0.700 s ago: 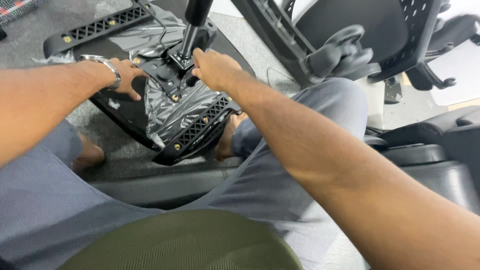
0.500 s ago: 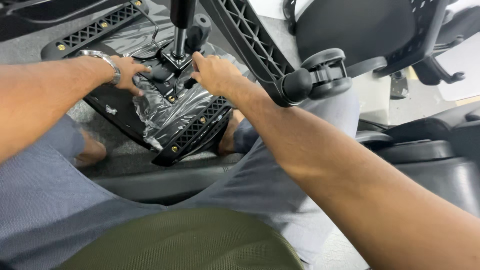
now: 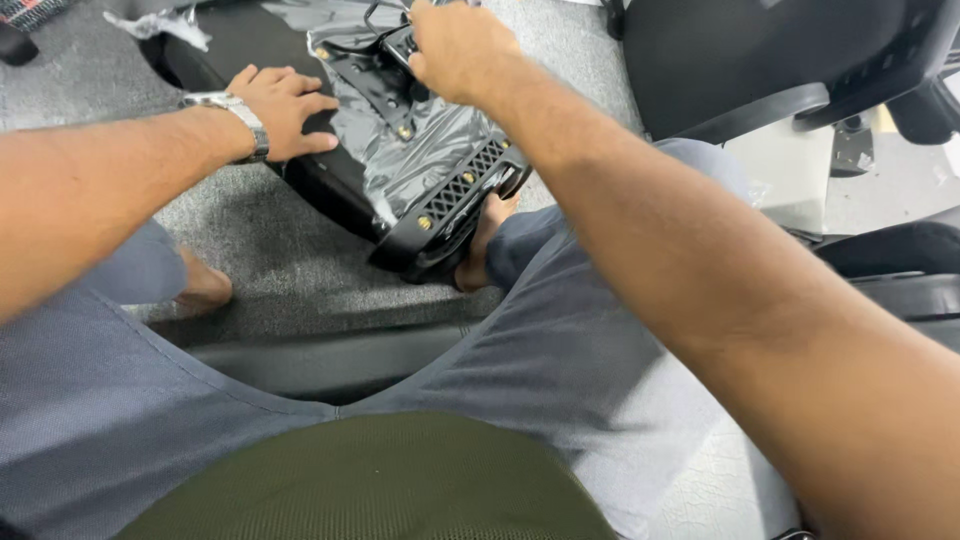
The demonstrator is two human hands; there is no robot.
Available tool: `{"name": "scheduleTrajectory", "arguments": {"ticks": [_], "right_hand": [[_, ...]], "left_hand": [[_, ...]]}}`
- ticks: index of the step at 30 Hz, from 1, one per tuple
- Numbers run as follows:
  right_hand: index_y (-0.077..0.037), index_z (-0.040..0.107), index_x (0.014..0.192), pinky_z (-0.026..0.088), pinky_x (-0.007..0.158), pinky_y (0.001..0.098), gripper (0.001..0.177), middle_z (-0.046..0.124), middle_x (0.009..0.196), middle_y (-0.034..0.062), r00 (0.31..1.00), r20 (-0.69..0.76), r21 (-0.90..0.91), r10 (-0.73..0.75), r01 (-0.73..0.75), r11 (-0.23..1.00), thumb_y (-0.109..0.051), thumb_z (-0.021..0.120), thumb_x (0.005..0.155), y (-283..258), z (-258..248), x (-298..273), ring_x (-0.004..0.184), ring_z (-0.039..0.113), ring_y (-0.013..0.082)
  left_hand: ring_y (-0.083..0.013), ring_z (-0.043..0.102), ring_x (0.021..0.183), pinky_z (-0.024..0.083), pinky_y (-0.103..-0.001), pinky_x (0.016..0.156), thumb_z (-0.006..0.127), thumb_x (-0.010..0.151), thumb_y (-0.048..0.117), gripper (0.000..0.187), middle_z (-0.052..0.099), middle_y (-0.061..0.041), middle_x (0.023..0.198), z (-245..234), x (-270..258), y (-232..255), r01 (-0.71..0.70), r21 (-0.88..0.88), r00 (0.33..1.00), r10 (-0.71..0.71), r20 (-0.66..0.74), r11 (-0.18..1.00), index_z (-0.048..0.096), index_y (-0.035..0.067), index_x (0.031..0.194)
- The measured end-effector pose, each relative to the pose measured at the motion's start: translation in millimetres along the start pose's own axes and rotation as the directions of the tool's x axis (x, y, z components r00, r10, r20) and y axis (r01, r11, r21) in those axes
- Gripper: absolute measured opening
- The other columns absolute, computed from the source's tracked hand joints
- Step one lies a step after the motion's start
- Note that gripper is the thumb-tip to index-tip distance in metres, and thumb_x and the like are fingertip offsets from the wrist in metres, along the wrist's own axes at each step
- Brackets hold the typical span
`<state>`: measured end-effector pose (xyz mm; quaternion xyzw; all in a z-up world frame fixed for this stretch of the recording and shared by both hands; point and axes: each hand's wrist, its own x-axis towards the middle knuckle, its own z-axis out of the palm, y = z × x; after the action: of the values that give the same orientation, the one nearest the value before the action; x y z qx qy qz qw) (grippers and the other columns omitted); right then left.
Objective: The person assembles an office chair by attaching the seat to the gas lift mechanism. Using a screwdriver, they tighten multiple screws on the underside of the seat to secure the metal plate to the gas lift.
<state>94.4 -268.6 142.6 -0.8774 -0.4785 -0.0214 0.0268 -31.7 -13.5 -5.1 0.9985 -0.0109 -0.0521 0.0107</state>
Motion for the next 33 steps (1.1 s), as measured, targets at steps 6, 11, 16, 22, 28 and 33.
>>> {"name": "scheduleTrajectory", "arguments": {"ticks": [6,11,16,22,28,33], "right_hand": [[-0.001,0.066,0.113,0.055,0.077,0.0508,0.041,0.070,0.100,0.0219,0.999,-0.047,-0.027,-0.016,0.015,1.000,-0.036,0.071,0.091,12,14,6,0.092,0.068,0.0392],[0.002,0.069,0.108,0.055,0.077,0.0514,0.038,0.072,0.094,0.0208,0.997,0.038,-0.076,-0.068,0.071,0.995,-0.036,0.065,0.101,26,21,7,0.087,0.070,0.0373],[-0.002,0.070,0.106,0.056,0.078,0.0511,0.033,0.073,0.095,0.0192,0.998,0.030,-0.017,-0.054,0.055,0.998,-0.034,0.066,0.098,24,24,9,0.088,0.070,0.0364],[-0.006,0.062,0.114,0.054,0.083,0.0533,0.037,0.070,0.104,0.0218,0.999,0.041,0.051,0.031,-0.033,0.998,-0.034,0.070,0.091,6,19,4,0.097,0.067,0.0421],[-0.007,0.058,0.120,0.055,0.087,0.0515,0.038,0.070,0.110,0.0188,0.987,0.138,0.083,0.078,-0.091,0.992,-0.033,0.069,0.093,-19,10,-3,0.103,0.068,0.0401],[-0.007,0.060,0.117,0.055,0.087,0.0505,0.038,0.070,0.110,0.0170,0.979,0.181,0.096,0.092,-0.111,0.989,-0.035,0.070,0.094,-28,6,-2,0.105,0.068,0.0386]], "left_hand": [[-0.0309,0.028,0.151,0.016,-0.060,0.121,0.054,0.090,0.067,0.069,0.040,-0.007,0.161,-1,11,3,0.020,-0.013,0.999,-0.021,-0.048,1.000,0.053,0.031,0.149],[-0.0311,0.028,0.150,0.020,-0.058,0.118,0.055,0.089,0.066,0.068,0.040,-0.008,0.160,2,12,1,0.008,-0.036,0.999,-0.010,-0.044,0.999,0.053,0.031,0.147],[-0.0346,0.027,0.150,0.015,-0.063,0.119,0.059,0.085,0.066,0.071,0.039,-0.009,0.159,5,4,2,0.054,-0.033,0.998,-0.054,0.011,0.998,0.052,0.033,0.148],[-0.0402,0.019,0.151,0.016,-0.069,0.115,0.066,0.078,0.071,0.081,0.033,-0.013,0.160,16,-17,6,0.040,-0.051,0.999,-0.038,0.038,0.998,0.048,0.034,0.148],[-0.0403,0.018,0.152,0.020,-0.068,0.116,0.075,0.071,0.069,0.088,0.030,-0.010,0.161,18,-25,5,0.094,-0.081,0.992,-0.086,0.096,0.992,0.046,0.037,0.148],[-0.0384,0.016,0.153,0.019,-0.068,0.118,0.083,0.067,0.063,0.096,0.027,-0.009,0.162,16,-25,13,0.166,-0.063,0.977,-0.156,0.143,0.984,0.043,0.036,0.150]]}}
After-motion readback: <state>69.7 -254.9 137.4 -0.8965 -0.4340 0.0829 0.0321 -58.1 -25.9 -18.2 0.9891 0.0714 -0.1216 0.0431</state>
